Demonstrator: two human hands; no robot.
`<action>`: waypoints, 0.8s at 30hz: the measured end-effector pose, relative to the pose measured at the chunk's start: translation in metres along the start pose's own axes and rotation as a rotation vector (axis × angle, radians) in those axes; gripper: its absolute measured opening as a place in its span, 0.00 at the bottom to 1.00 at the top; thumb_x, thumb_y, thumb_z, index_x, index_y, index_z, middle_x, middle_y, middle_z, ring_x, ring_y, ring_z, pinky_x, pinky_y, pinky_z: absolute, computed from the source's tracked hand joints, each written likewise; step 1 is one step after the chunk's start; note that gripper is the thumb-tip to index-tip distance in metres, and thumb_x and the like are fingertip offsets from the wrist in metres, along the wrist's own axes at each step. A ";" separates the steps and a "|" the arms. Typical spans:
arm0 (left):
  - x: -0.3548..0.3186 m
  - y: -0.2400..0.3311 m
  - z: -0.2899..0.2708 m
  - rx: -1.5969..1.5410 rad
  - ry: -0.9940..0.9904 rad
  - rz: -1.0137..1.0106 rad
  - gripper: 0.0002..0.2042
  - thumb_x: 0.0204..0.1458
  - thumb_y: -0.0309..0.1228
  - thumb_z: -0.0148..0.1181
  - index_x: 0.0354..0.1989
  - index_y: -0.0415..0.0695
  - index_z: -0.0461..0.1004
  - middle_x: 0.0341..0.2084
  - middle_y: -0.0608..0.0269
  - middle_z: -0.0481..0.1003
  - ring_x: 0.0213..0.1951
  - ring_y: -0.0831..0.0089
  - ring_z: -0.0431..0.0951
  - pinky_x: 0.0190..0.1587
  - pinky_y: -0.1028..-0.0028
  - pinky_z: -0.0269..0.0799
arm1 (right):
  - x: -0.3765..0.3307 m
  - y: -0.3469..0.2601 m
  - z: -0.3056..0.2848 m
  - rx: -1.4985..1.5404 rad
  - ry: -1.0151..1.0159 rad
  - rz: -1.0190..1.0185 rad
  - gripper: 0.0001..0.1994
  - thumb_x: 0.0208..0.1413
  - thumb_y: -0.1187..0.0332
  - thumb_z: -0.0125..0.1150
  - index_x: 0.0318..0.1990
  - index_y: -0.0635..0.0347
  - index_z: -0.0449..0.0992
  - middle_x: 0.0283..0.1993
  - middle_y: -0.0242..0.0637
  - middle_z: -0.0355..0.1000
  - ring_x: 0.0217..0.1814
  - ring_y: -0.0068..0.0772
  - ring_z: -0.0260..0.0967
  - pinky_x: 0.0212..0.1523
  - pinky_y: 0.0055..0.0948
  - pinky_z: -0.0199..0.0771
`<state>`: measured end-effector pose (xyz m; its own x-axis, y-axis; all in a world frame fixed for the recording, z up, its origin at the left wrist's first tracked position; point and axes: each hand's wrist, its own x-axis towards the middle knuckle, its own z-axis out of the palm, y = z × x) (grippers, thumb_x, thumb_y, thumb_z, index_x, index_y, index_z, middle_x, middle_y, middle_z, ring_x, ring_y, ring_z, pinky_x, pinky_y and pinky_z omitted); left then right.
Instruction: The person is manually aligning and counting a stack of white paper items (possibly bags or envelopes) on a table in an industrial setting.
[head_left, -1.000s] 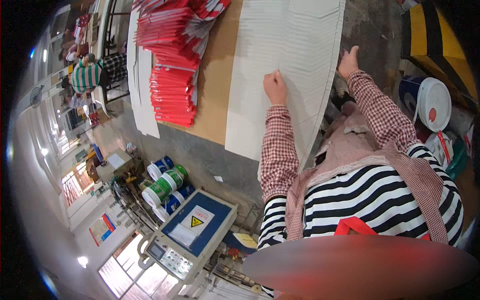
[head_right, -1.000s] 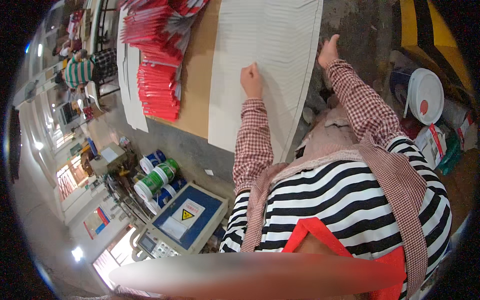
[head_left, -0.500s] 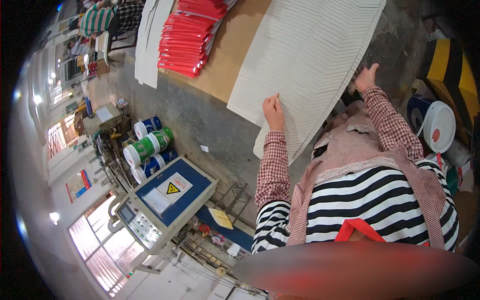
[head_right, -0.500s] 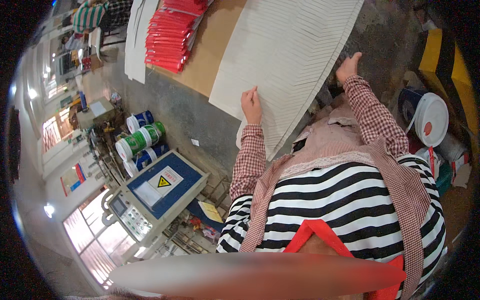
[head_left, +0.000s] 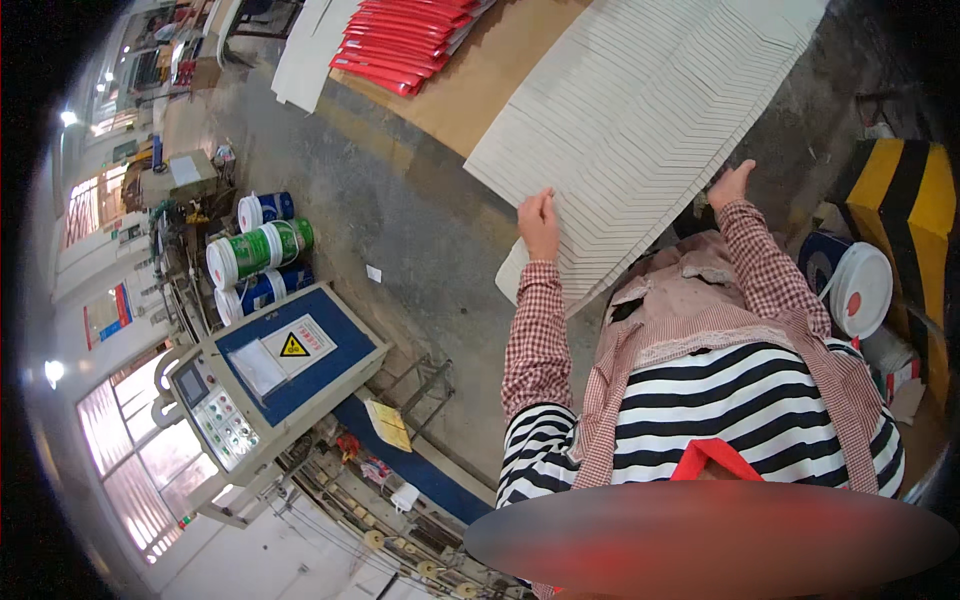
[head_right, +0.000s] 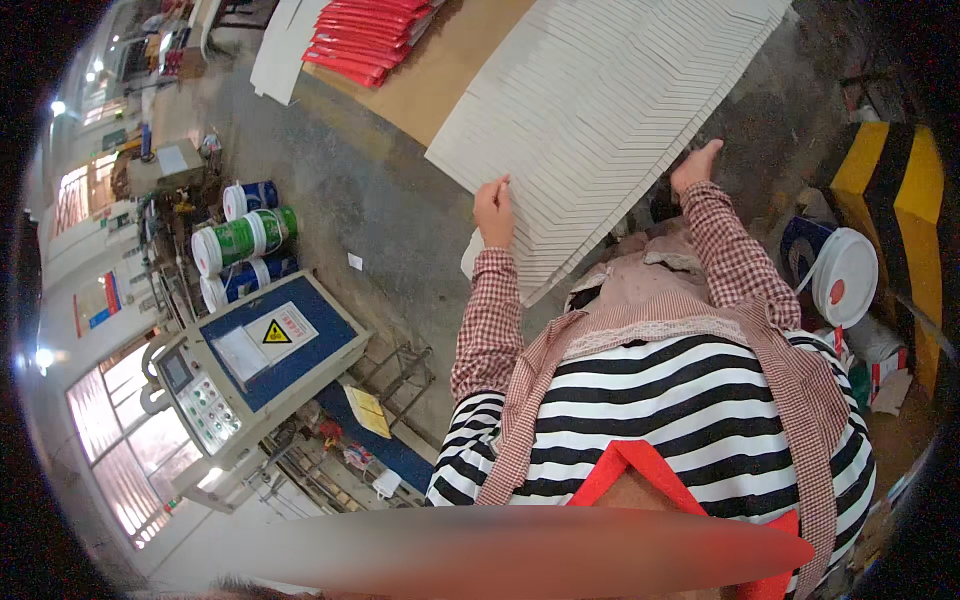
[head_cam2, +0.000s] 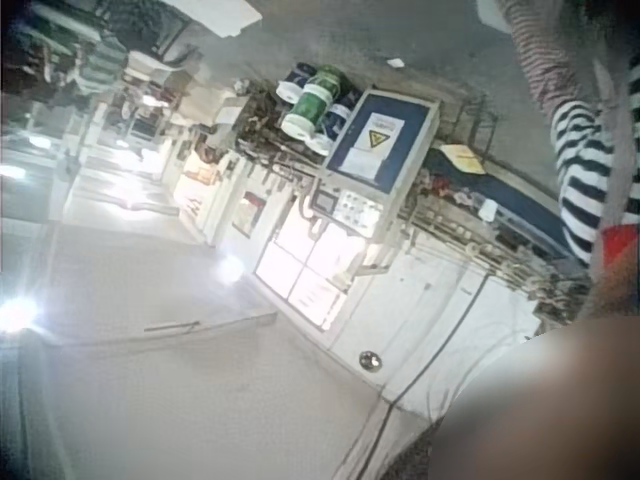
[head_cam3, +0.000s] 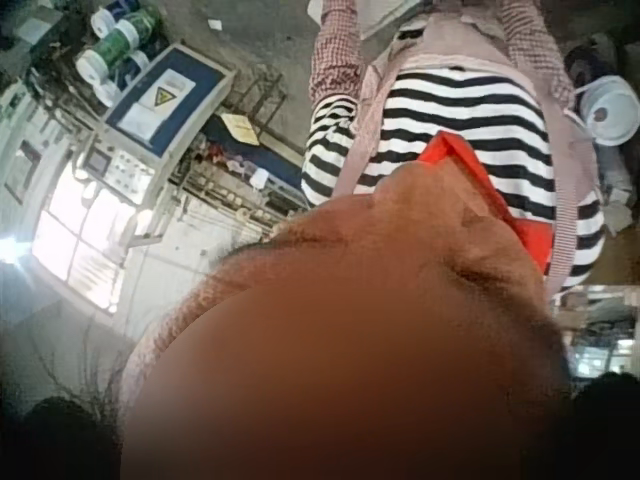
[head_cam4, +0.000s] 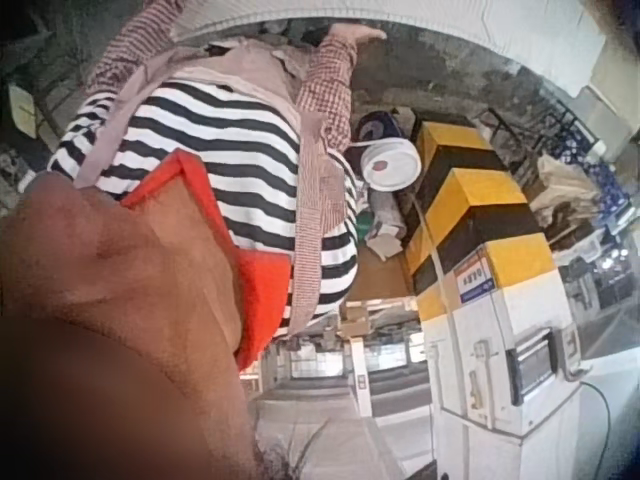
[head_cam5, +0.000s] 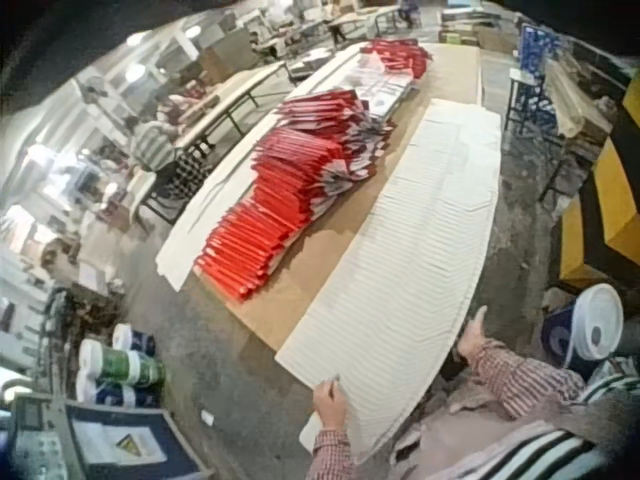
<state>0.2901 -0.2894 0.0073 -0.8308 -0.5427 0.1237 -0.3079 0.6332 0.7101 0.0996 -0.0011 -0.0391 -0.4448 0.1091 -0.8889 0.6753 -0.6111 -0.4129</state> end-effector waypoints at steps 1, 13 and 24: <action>0.003 0.013 0.017 -0.024 -0.083 0.025 0.10 0.50 0.27 0.49 0.40 0.42 0.72 0.28 0.60 0.72 0.34 0.62 0.68 0.40 0.67 0.62 | 0.043 -0.014 -0.026 -0.008 -0.081 -0.038 0.44 0.49 0.33 0.23 0.64 0.60 0.33 0.68 0.41 0.28 0.70 0.38 0.27 0.66 0.35 0.29; -0.014 0.007 0.001 0.087 -0.033 0.098 0.10 0.48 0.28 0.51 0.39 0.41 0.72 0.31 0.58 0.70 0.37 0.61 0.66 0.43 0.65 0.61 | -0.048 0.039 0.009 -0.023 -0.140 0.033 0.43 0.49 0.32 0.26 0.63 0.59 0.40 0.67 0.39 0.37 0.67 0.43 0.38 0.63 0.40 0.40; -0.016 0.009 0.009 0.032 0.024 0.048 0.12 0.52 0.30 0.50 0.42 0.38 0.70 0.35 0.55 0.69 0.40 0.61 0.66 0.43 0.65 0.61 | 0.009 0.025 -0.010 0.226 -0.398 0.053 0.44 0.47 0.31 0.30 0.63 0.58 0.44 0.65 0.40 0.45 0.64 0.41 0.47 0.60 0.39 0.50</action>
<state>0.2968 -0.2700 0.0055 -0.8338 -0.5241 0.1734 -0.2831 0.6756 0.6807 0.1187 -0.0075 -0.0593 -0.6344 -0.2092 -0.7441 0.5773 -0.7685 -0.2761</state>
